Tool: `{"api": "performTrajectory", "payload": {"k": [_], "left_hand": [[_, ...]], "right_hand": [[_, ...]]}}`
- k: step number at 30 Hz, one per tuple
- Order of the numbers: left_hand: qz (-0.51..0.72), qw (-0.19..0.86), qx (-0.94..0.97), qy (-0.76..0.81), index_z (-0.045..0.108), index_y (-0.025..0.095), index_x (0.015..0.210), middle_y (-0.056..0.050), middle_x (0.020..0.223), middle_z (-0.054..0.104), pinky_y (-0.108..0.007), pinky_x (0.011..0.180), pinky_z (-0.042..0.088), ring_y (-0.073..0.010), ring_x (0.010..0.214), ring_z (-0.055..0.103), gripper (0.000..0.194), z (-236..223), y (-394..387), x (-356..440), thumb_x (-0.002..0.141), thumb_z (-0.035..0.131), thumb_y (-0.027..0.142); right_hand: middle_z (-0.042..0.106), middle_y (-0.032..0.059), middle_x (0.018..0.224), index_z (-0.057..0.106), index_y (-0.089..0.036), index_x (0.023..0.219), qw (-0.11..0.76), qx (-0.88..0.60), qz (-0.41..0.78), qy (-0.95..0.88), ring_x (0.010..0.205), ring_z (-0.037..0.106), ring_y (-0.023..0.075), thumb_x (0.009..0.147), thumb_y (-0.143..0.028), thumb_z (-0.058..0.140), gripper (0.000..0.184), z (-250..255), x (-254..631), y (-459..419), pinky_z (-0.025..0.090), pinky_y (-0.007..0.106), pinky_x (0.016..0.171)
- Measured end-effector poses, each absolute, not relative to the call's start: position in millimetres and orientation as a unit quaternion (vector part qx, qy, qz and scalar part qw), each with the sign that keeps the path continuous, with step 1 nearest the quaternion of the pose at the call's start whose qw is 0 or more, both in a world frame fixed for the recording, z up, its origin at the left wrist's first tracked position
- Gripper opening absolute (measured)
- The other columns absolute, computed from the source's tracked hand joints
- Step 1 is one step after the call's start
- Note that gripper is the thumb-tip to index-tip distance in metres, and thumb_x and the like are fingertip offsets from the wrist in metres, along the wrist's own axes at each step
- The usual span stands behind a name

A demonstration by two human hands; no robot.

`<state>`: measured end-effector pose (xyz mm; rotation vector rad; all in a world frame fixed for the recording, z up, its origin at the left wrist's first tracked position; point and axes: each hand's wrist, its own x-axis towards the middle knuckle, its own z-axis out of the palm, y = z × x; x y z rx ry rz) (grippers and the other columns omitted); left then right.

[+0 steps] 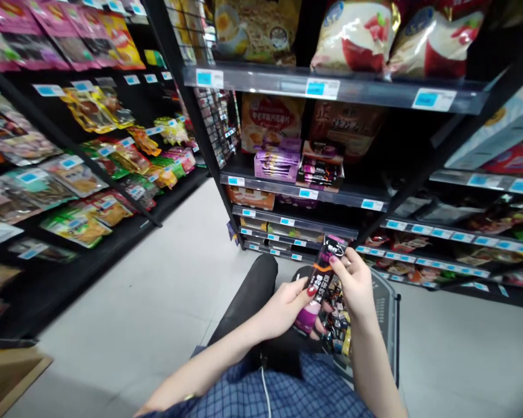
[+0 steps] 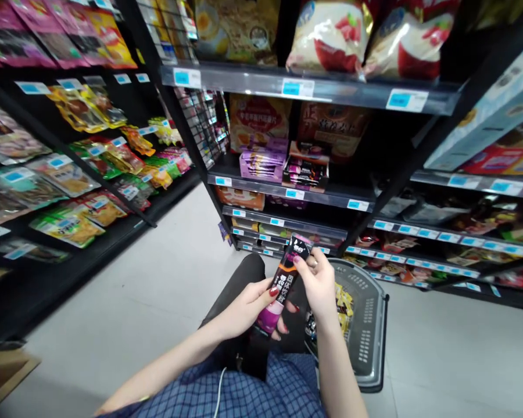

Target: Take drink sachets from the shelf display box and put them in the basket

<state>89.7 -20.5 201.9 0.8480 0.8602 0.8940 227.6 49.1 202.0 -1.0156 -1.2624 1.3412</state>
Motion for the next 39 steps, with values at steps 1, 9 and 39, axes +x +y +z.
{"api": "performTrajectory", "payload": {"k": [1,9,39], "left_hand": [[0.396,0.743,0.381,0.381,0.052,0.015,0.104,-0.008,0.090,0.067,-0.028,0.054,0.055,-0.0152,0.058,0.066,0.040,200,-21,96,0.083,0.053,0.049],[0.373,0.763,0.356,0.390,0.053,0.012,0.095,-0.012,0.093,0.069,-0.028,0.061,0.055,-0.0157,0.065,0.067,0.029,183,-12,110,0.078,0.064,0.033],[0.189,0.730,0.450,0.478,0.052,0.013,0.075,-0.001,0.067,0.065,-0.019,0.045,0.049,-0.0144,0.048,0.065,0.036,161,25,120,0.059,0.078,0.032]], "right_hand": [[0.059,-0.0022,0.063,0.059,-0.018,0.085,0.507,-0.429,0.540,-0.517,0.057,0.052,0.0103,0.076,-0.037,0.067,0.023,202,233,49,0.040,0.021,0.052],[0.043,-0.0071,0.051,0.053,-0.018,0.064,0.553,-0.441,0.521,-0.479,0.047,0.037,0.0062,0.076,-0.031,0.067,0.023,174,247,65,0.029,0.019,0.045],[0.019,-0.0092,0.053,0.039,-0.020,0.067,0.577,-0.103,0.808,-0.061,0.040,0.013,0.0050,0.085,-0.027,0.051,0.023,163,241,75,0.020,0.012,0.036]]}}
